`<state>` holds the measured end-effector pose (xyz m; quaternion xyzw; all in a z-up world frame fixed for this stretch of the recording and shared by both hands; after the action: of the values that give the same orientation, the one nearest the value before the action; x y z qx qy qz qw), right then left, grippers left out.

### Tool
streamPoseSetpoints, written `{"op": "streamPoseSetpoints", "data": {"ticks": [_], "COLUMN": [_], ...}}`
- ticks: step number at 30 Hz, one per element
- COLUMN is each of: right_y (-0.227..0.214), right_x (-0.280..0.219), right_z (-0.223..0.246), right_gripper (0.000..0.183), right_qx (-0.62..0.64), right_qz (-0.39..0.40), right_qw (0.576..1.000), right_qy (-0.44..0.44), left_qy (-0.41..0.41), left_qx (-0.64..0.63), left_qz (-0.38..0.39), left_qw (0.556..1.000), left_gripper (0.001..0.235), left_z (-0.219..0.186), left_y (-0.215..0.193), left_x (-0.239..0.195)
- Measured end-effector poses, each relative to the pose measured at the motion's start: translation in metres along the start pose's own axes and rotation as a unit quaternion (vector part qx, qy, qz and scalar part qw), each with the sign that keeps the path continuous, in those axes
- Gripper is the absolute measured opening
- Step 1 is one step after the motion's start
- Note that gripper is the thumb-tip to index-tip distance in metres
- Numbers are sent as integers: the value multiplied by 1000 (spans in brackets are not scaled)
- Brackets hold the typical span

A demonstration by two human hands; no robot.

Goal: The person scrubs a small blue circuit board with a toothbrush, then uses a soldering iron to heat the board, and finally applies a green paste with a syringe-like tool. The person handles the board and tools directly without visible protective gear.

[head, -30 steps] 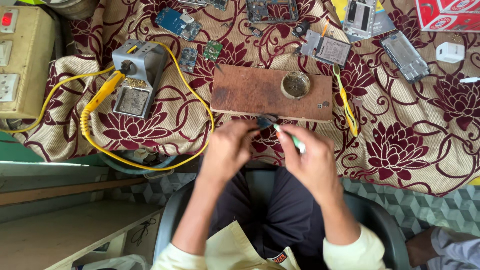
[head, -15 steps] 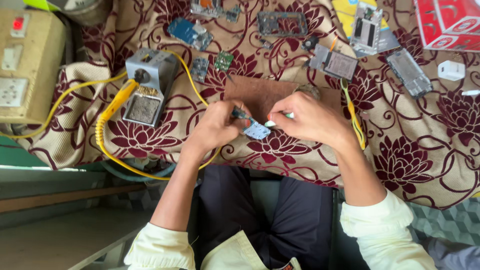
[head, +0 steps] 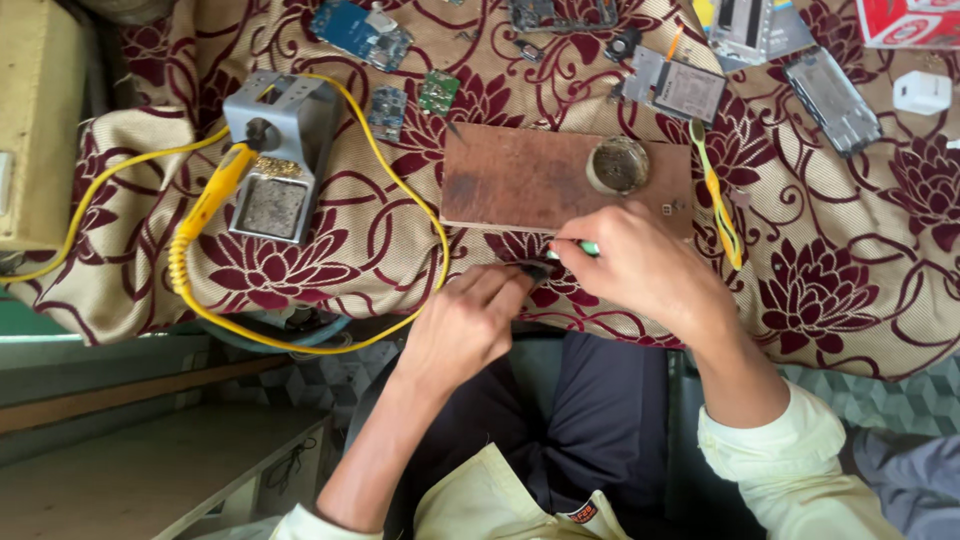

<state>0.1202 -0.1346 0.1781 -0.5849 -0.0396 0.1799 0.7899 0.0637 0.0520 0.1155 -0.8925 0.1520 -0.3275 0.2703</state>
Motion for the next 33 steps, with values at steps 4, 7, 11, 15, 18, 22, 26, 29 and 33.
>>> {"op": "streamPoseSetpoints", "data": {"ticks": [4, 7, 11, 15, 18, 22, 26, 29, 33], "right_y": [-6, -17, -13, 8, 14, 13, 13, 15, 24], "right_x": [-19, -40, -61, -65, -68, -72, -71, -67, -62], "right_z": [8, 10, 17, 21, 24, 23, 21, 23, 27], "right_gripper": [23, 20, 15, 15, 16, 18, 16, 15, 12], "right_qx": [-12, 20, 50, 12, -16, -37, -43, -43, -60], "right_qz": [-44, -98, -155, -173, -186, -197, -179, -183, -191], "right_qw": [999, 994, 985, 982, 979, 977, 982, 981, 979], "right_qy": [21, 39, -48, -74, -82, -73, -48, -45, -44], "left_qy": [29, 38, 16, -2, -22, -33, -35, -30, -50], "left_qx": [55, 78, 79, 80, 71, 78, 74, 78, 93], "left_qz": [-2, -1, -4, -12, -25, -24, -19, -27, -14], "left_qw": [998, 996, 997, 997, 997, 996, 996, 996, 994], "left_gripper": [33, 33, 25, 26, 27, 25, 23, 24, 24], "left_z": [-9, -11, -10, -10, -11, -13, -14, -15, -15], "left_y": [8, 11, 15, 19, 20, 21, 24, 26, 29], "left_x": [-10, -11, -7, -3, 2, 5, 7, 8, 8]}}
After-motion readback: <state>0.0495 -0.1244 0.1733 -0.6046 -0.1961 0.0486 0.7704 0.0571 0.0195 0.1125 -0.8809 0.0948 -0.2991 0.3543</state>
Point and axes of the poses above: each hand's wrist, its own x-axis towards the middle knuckle, its own y-axis out of the palm, z = x × y, the point moved 3 cm from there along x, towards the middle knuckle, and after that the axes turned 12 degrees about -x, right-handed, at the moved point
